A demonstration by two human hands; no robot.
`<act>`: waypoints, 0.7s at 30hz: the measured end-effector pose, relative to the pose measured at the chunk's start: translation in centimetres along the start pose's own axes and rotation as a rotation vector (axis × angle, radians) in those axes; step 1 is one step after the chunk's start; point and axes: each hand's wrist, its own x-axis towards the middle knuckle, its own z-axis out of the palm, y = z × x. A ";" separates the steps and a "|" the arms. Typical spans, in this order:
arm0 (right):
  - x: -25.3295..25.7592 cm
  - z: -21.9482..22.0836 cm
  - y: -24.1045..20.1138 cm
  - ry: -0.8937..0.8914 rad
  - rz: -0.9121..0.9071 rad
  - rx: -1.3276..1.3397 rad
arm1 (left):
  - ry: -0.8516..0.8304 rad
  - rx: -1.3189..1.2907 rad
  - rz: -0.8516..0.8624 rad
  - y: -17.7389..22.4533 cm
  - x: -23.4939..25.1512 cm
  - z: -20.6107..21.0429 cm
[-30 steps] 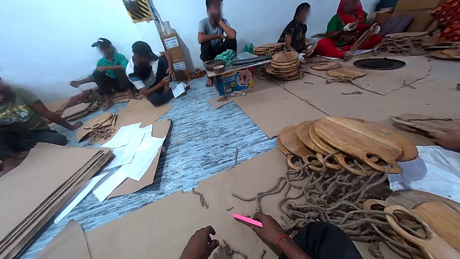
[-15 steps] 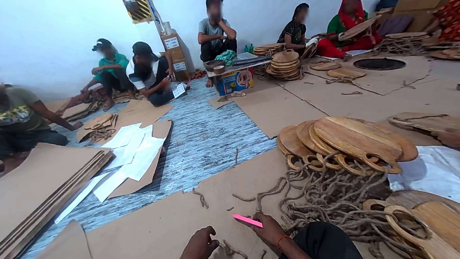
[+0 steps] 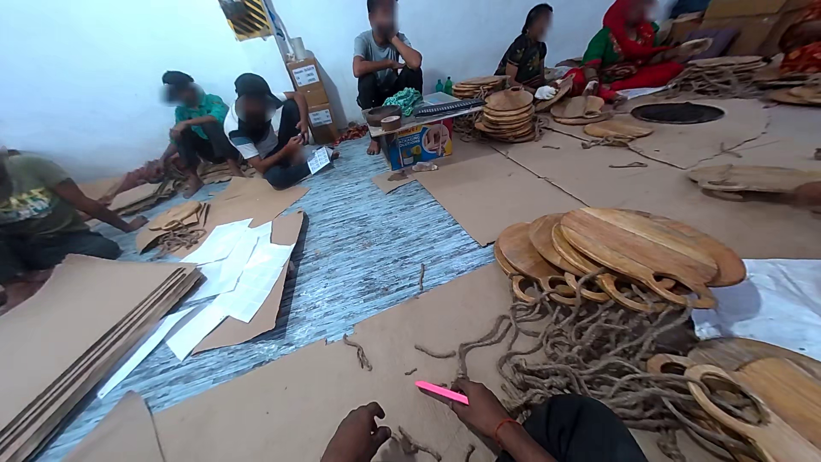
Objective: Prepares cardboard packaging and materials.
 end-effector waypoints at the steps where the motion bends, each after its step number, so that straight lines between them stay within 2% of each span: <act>1: 0.0 0.0 0.0 -0.001 -0.001 0.001 | -0.003 0.000 -0.002 0.0 0.0 0.0; 21: 0.2 0.1 0.1 -0.003 -0.007 -0.002 | 0.002 -0.002 -0.009 -0.1 0.2 0.1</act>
